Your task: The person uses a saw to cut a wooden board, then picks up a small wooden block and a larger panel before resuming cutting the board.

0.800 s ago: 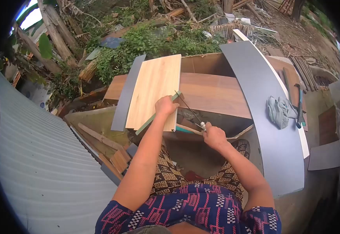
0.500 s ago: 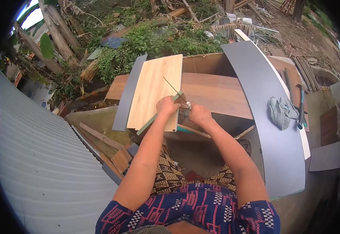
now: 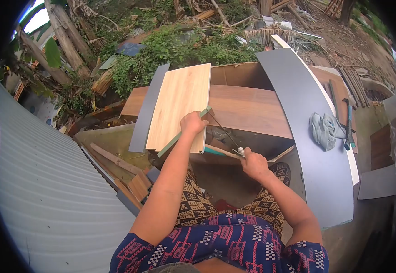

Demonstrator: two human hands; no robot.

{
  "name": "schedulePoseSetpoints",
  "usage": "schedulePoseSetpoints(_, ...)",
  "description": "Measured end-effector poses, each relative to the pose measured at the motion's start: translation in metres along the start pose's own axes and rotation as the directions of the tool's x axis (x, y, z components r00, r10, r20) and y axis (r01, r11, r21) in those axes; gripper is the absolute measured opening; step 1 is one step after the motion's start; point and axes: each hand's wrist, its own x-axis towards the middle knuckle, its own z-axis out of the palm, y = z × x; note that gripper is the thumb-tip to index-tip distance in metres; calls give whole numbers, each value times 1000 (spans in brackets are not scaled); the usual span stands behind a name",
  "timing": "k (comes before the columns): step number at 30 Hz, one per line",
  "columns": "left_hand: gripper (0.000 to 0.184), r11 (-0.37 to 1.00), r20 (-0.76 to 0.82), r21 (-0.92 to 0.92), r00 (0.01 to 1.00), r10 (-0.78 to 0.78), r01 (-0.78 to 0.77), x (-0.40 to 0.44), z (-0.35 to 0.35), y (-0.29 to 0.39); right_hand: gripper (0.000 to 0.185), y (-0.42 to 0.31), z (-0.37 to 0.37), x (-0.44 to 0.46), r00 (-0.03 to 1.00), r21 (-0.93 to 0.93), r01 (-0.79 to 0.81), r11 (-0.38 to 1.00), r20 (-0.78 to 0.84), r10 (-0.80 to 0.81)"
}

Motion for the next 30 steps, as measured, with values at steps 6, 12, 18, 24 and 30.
schedulePoseSetpoints(6, 34, 1000, 26, 25, 1000, -4, 3, 3, -1, 1, 26, -22, -9, 30, 1000, 18, 18, 1000, 1, -18)
schedulePoseSetpoints(12, 40, 999, 43, 30, 999, -17, 16, 4, 0, 2, 27, -48, -4, 86, 1000, 42, 19, 999, -21, -18)
schedulePoseSetpoints(18, 40, 999, 46, 39, 999, -17, 15, 4, -2, 3, 26, -49, 2, 84, 998, 52, 36, 998, -55, -33)
schedulePoseSetpoints(24, 30, 1000, 17, 3, 1000, -17, 17, 1, -3, 3, 27, -12, 0, 20, 1000, 3, 21, 1000, -10, -21)
schedulePoseSetpoints(30, 33, 1000, 21, 17, 1000, -10, 10, 4, 0, 3, 26, -20, -10, 29, 1000, -4, 14, 1000, 10, -14)
